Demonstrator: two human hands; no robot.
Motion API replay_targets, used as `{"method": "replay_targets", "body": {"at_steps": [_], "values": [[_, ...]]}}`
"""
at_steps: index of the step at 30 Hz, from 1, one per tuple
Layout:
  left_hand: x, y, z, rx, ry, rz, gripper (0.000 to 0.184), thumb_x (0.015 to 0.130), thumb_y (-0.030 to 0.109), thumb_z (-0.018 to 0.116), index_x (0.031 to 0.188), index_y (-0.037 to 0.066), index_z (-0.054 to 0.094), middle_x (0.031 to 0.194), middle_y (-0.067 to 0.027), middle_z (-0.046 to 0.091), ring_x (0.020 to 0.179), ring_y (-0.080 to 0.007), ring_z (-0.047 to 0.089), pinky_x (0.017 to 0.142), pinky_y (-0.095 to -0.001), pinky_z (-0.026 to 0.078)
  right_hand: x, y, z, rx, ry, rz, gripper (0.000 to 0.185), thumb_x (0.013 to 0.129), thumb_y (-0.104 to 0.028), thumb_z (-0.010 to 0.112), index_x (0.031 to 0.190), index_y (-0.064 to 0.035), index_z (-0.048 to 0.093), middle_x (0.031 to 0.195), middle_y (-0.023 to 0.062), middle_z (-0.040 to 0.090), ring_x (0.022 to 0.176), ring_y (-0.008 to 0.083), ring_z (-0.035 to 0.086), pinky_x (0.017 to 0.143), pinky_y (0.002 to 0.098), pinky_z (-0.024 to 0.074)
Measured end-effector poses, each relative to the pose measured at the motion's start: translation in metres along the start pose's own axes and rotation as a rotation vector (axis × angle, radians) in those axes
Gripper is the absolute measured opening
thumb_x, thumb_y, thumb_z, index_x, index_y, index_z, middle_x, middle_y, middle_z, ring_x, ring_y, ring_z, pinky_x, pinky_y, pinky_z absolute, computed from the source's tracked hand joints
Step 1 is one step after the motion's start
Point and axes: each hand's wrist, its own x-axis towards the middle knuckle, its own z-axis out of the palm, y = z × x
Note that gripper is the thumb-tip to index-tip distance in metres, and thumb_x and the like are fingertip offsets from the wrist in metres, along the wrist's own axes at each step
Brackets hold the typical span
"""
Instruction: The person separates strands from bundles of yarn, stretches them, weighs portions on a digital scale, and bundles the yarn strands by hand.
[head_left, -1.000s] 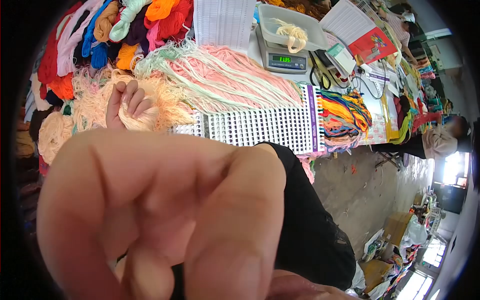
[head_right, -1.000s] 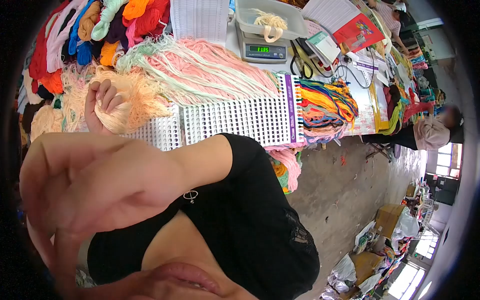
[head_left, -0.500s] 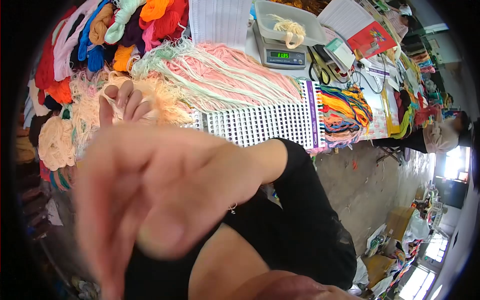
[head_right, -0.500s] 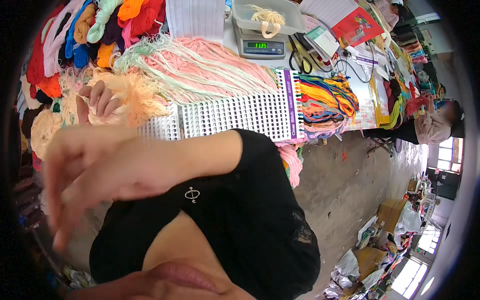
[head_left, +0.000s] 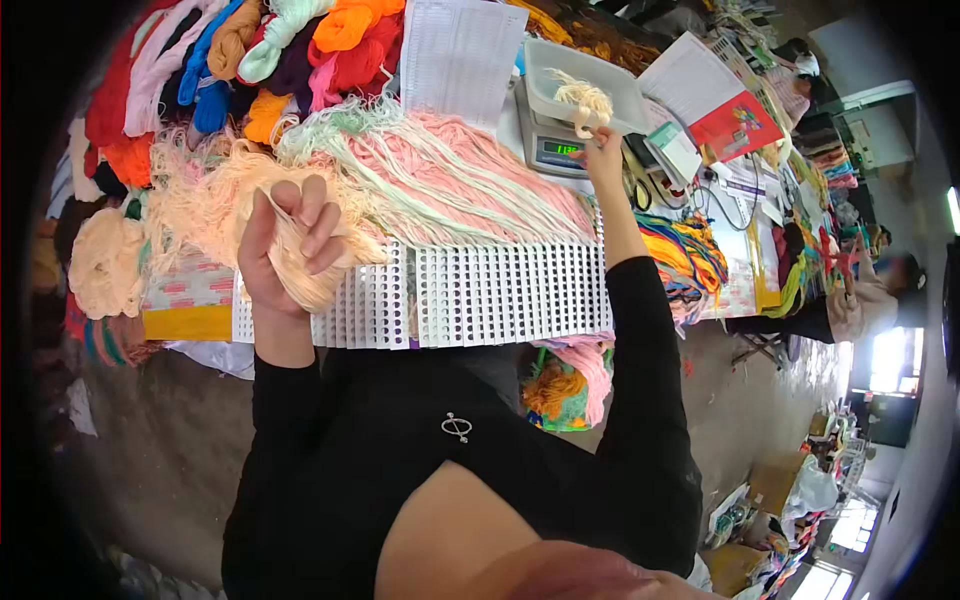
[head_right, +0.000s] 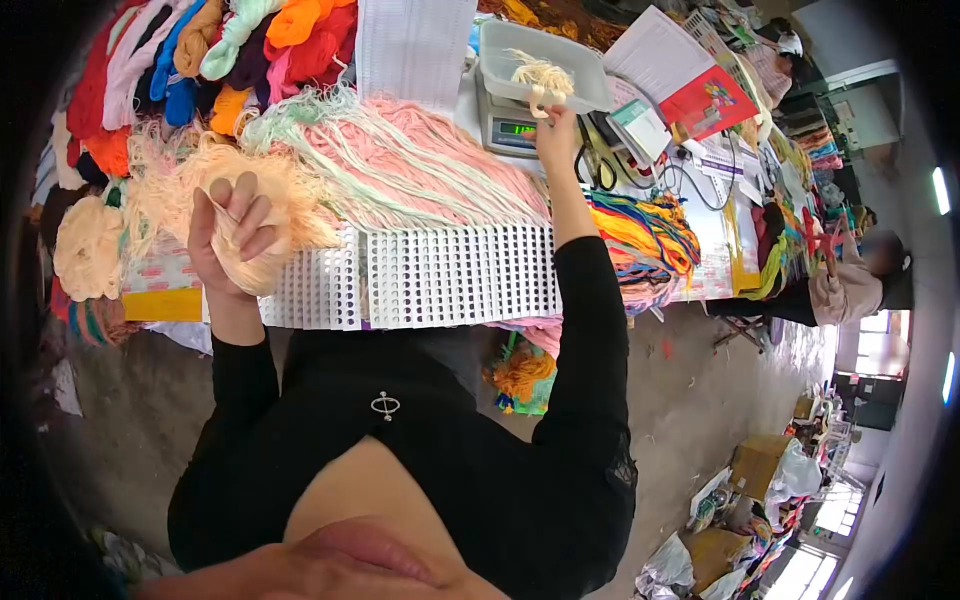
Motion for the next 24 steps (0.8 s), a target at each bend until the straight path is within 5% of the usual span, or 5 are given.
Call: {"method": "replay_targets", "body": {"at_steps": [5, 9, 12, 15, 24], "values": [[-0.007, 0.006, 0.003, 0.063, 0.036, 0.029, 0.031, 0.094, 0.031, 0.040, 0.098, 0.004, 0.056, 0.079, -0.0049, 0.036, 0.062, -0.0115, 0.037, 0.051, -0.0217, 0.035, 0.017, 0.012, 0.025, -0.041, -0.105, 0.166, 0.032, 0.081, -0.006, 0.051, 0.109, 0.0009, 0.036, 0.099, 0.0112, 0.055, 0.058, 0.0200, 0.064, 0.044, 0.0249, 0.0441], [-0.005, 0.007, -0.006, 0.045, 0.157, 0.061, 0.031, 0.091, 0.033, 0.045, 0.101, 0.004, 0.055, 0.079, -0.0036, 0.037, 0.063, -0.0120, 0.035, 0.056, -0.0230, 0.032, -0.037, -0.029, 0.063, -0.363, -0.180, 0.019, 0.029, 0.087, -0.026, 0.051, 0.071, -0.0014, 0.053, 0.054, 0.0082, 0.051, 0.044, 0.0157, 0.049, 0.044, 0.0304, 0.0389], [0.002, -0.001, -0.022, 0.010, 0.270, 0.060, 0.034, 0.090, 0.035, 0.046, 0.102, 0.003, 0.054, 0.087, -0.0073, 0.050, 0.071, -0.0162, 0.047, 0.063, -0.0267, 0.043, -0.135, -0.085, 0.096, -0.340, -1.019, -0.203, 0.029, 0.089, -0.028, 0.050, 0.081, -0.0014, 0.058, 0.061, 0.0048, 0.054, 0.053, 0.0132, 0.051, 0.051, 0.0270, 0.0428], [0.011, -0.009, -0.020, 0.071, 0.351, 0.040, 0.038, 0.091, 0.035, 0.043, 0.104, 0.001, 0.054, 0.095, -0.0109, 0.058, 0.087, -0.0214, 0.057, 0.080, -0.0362, 0.049, -0.201, -0.185, 0.081, 0.060, -1.758, 0.155, 0.033, 0.092, -0.033, 0.047, 0.085, -0.0020, 0.058, 0.052, 0.0006, 0.050, 0.045, 0.0072, 0.050, 0.048, 0.0229, 0.0430], [0.006, -0.020, -0.008, -0.124, 0.062, -0.092, 0.050, 0.093, 0.042, 0.034, 0.119, 0.002, 0.048, 0.137, -0.0175, 0.031, 0.120, -0.0443, 0.036, 0.095, -0.0479, 0.040, -0.120, -0.218, 0.075, 0.330, -0.829, 0.391, 0.025, 0.092, -0.021, 0.046, 0.101, 0.0008, 0.056, 0.055, -0.0069, 0.034, 0.040, 0.0009, 0.026, 0.036, 0.0159, 0.0174]]}}
